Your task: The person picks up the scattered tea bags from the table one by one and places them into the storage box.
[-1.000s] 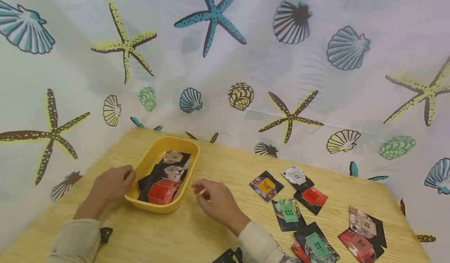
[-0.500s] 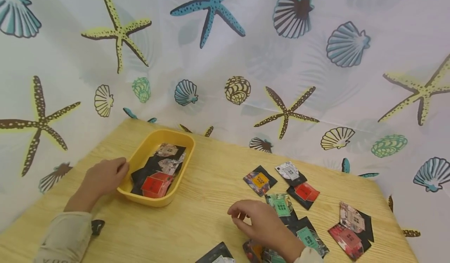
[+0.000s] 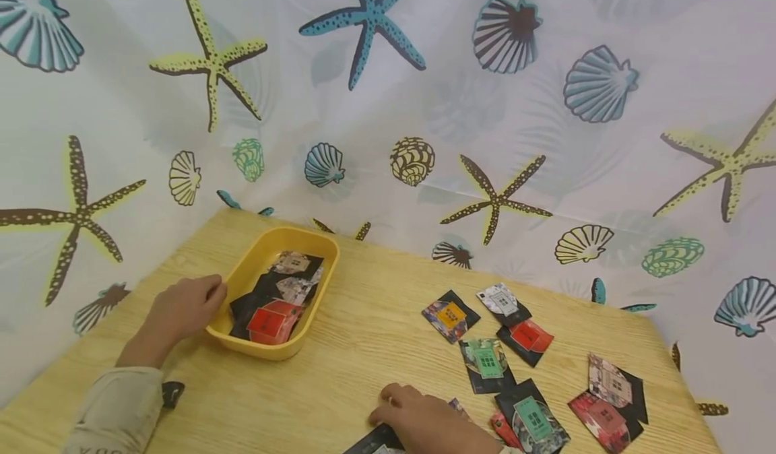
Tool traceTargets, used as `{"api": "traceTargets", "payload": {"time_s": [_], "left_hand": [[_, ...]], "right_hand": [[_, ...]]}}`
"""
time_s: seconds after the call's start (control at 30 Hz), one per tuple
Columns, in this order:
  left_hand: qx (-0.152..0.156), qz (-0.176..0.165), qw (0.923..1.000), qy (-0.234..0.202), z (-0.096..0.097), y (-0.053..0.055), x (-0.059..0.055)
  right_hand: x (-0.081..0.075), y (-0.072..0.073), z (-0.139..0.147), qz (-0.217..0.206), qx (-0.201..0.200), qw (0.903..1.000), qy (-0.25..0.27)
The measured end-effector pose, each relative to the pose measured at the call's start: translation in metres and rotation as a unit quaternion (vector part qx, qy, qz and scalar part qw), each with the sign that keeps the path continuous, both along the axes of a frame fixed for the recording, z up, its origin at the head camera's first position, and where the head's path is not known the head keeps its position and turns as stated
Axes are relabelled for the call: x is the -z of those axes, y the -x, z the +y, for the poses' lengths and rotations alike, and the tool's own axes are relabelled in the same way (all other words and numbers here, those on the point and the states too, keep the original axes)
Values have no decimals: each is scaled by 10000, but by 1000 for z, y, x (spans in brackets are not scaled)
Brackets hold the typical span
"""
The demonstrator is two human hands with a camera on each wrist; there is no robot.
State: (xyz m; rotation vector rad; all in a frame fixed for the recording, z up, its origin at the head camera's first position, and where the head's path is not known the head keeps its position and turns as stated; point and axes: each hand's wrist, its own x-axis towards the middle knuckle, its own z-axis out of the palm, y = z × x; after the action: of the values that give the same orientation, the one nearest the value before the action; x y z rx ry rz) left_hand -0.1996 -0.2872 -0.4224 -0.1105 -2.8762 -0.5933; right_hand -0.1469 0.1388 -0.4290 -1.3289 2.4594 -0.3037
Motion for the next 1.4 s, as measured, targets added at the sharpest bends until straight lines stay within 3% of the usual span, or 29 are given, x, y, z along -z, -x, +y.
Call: {"api": "traceTargets", "payload": {"time_s": [0.2,0.3,0.43,0.57,0.73,0.9,1.0,1.13,1.2,1.37,1.4], "left_hand": [[-80,-13,10000,42,0,2,-2],[-94,-88,9999,58,-1,3,0],[-69,-137,9998,101,-1,3,3],[-38,-94,9999,106,-1,3,4],[-46,-57,9999,120,-1,2,4],[-106,-50,9998,138,-2,2,4],[-122,-60,9998,127,-1,2,3],[-149,-127,9998,99,-1,0,4],[-169,-156,9997,98,-1,0,5],[-161,-80,9998,116,0,1,4],[-145,-26,9998,105,1,1,3]], "right_hand": [[2,-4,-2,790,-222,9959,377],[-2,-6,-4,841,-12,9962,232],[-10,-8,-9,103,636,9979,51],[-20,-8,-9,-780,1175,9898,187],[-33,-4,-8,-1258,1220,9812,803],[-43,10,-14,-1193,912,9720,1806],[-48,21,-25,-1244,997,9559,2468],[-54,38,-49,-1454,1569,9277,3061],[-56,49,-63,-1771,1920,9081,3273],[-57,74,-98,-2891,2591,8455,3665],[-56,78,-104,-2995,2658,8381,3704]]}}
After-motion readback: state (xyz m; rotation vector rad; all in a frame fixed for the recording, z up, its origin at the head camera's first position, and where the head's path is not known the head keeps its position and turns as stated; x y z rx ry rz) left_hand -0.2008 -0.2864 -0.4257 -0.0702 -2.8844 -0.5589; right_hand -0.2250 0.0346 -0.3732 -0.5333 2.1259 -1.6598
